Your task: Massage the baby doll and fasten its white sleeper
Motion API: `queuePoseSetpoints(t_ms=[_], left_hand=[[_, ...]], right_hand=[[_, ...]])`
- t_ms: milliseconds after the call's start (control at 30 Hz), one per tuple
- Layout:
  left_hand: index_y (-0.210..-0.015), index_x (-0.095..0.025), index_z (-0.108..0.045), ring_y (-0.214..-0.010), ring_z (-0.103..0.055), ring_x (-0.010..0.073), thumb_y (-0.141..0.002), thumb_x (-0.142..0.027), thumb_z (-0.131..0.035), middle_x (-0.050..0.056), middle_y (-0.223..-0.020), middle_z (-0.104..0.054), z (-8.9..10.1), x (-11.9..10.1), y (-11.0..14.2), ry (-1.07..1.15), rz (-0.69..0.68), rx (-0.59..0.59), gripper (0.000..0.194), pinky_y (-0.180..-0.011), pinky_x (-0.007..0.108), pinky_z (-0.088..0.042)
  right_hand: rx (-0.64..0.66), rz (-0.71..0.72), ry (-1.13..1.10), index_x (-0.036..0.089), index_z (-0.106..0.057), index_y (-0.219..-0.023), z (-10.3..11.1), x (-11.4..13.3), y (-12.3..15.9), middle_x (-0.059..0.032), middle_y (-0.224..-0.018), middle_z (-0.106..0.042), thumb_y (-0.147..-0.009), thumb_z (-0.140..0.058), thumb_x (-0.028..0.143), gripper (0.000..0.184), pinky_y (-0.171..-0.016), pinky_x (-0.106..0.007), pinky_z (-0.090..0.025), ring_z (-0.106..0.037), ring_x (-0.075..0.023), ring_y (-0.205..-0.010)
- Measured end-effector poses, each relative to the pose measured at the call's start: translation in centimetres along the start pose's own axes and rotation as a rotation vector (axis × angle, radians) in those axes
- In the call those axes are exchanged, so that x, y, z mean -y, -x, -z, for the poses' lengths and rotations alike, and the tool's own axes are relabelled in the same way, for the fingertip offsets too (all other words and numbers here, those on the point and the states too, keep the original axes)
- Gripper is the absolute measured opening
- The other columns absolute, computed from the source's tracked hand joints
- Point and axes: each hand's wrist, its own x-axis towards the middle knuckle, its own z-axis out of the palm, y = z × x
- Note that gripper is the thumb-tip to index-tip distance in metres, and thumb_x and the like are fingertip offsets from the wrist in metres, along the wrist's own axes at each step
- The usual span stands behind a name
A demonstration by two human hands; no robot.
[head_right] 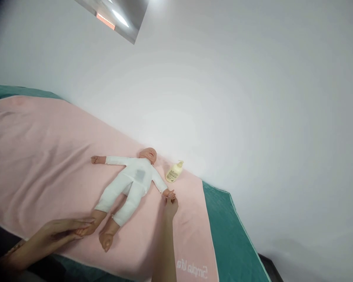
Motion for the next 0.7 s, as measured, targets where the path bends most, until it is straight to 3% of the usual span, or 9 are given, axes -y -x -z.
queuePoseSetpoints(t_ms=[167,333,433,567,700], left_hand=[[-0.1,-0.039,-0.076,-0.098,-0.071,0.0256,-0.08,-0.042,-0.065,-0.005,-0.107,-0.074,0.1,-1.0,-1.6,0.025,-0.058,-0.083,0.024,-0.087,0.034,-0.06],[-0.104,-0.028,-0.075,-0.098,-0.071,0.0264,-0.079,-0.048,-0.068,0.001,-0.112,-0.073,-0.3,-4.4,-6.0,0.009,0.002,-0.238,0.033,-0.076,0.031,-0.061],[-0.11,-0.026,-0.072,-0.099,-0.07,0.0262,-0.083,-0.052,-0.061,0.003,-0.116,-0.072,-1.0,-5.7,-9.4,0.028,0.019,-0.259,0.038,-0.075,0.031,-0.06],[-0.112,-0.018,-0.07,-0.093,-0.072,0.027,-0.083,-0.056,-0.059,0.01,-0.118,-0.07,-1.8,-5.9,-13.4,0.132,0.021,-0.274,0.049,-0.074,0.034,-0.061],[-0.11,-0.015,-0.069,-0.087,-0.073,0.0256,-0.08,-0.057,-0.064,0.012,-0.119,-0.069,-2.2,-5.5,-15.4,0.265,0.02,-0.256,0.052,-0.075,0.035,-0.062]], right_hand=[[-0.036,0.072,-0.062,0.013,-0.065,-0.087,-1.1,1.4,0.4,-0.0097,-0.083,-0.07,-0.078,-0.061,0.06,0.048,-0.058,-0.03,-0.051,-0.065,-0.0212,-0.068],[-0.039,0.2,-0.096,0.013,-0.061,-0.116,-4.4,3.8,1.3,-0.0122,-0.111,-0.066,-0.081,-0.06,0.052,0.052,-0.065,-0.028,-0.051,-0.062,-0.0159,-0.068],[0.038,0.326,-0.08,0.017,-0.065,-0.113,-7.1,4.7,2.8,-0.0091,-0.112,-0.065,-0.082,-0.06,0.043,0.04,-0.072,-0.028,-0.052,-0.062,-0.0156,-0.075],[0.284,0.626,0.086,0.023,-0.068,-0.112,-9.7,4.2,4.9,-0.0064,-0.113,-0.063,-0.092,-0.048,0.032,0.029,-0.086,-0.028,-0.05,-0.063,-0.0176,-0.098],[0.331,0.672,0.203,0.027,-0.068,-0.113,-10.3,3.2,5.2,-0.0046,-0.113,-0.063,-0.093,-0.046,0.028,0.029,-0.086,-0.028,-0.05,-0.064,-0.0172,-0.1]])
